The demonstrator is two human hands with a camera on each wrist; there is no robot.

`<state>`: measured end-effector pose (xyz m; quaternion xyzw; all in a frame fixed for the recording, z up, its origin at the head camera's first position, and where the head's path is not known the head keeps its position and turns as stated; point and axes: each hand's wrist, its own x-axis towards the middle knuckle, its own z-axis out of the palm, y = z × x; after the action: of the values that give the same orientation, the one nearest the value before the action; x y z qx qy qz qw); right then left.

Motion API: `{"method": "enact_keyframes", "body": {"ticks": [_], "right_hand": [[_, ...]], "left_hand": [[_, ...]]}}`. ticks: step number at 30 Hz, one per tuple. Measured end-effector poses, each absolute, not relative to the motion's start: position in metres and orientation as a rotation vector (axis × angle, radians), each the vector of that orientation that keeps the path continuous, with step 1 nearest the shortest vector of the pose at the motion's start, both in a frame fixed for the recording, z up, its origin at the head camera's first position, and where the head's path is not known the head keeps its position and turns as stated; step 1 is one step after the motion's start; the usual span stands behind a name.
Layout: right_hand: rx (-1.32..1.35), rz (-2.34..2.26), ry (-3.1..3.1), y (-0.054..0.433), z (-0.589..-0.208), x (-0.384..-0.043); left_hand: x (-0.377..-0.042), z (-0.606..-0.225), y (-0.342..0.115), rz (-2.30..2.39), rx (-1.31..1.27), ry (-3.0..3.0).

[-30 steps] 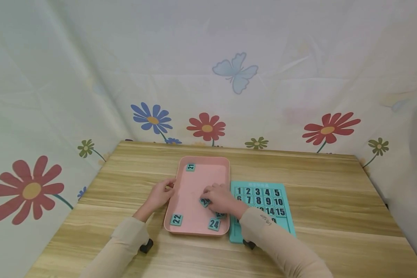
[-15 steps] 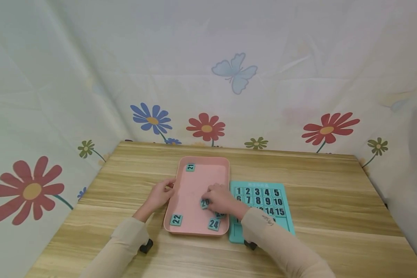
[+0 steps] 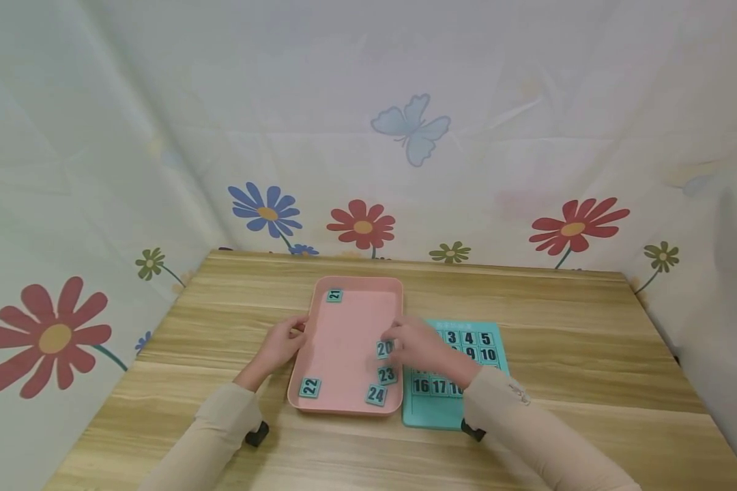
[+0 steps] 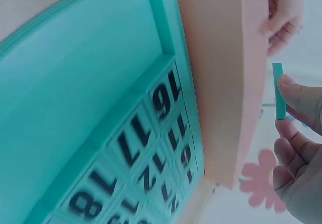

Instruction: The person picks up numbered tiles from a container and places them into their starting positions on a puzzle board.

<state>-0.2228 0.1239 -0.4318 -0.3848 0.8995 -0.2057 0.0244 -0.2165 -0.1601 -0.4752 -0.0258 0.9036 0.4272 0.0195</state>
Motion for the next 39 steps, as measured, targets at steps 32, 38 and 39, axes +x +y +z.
{"method": "enact_keyframes", "body": {"ticks": [32,38,39], "right_hand": [[-0.743,-0.704,2.818,0.258,-0.443,-0.205],[-0.702,-0.691,2.789,0.271,-0.452,-0.2],[-0.701,-0.691,2.779,0.273,-0.453,-0.2]], "left_hand": [[-0.219,-0.478,-0.162,1.279,-0.086,2.822],[-0.22,-0.48,-0.162,1.275,-0.067,2.833],[-0.22,-0.48,-0.162,1.272,-0.068,2.834]]}}
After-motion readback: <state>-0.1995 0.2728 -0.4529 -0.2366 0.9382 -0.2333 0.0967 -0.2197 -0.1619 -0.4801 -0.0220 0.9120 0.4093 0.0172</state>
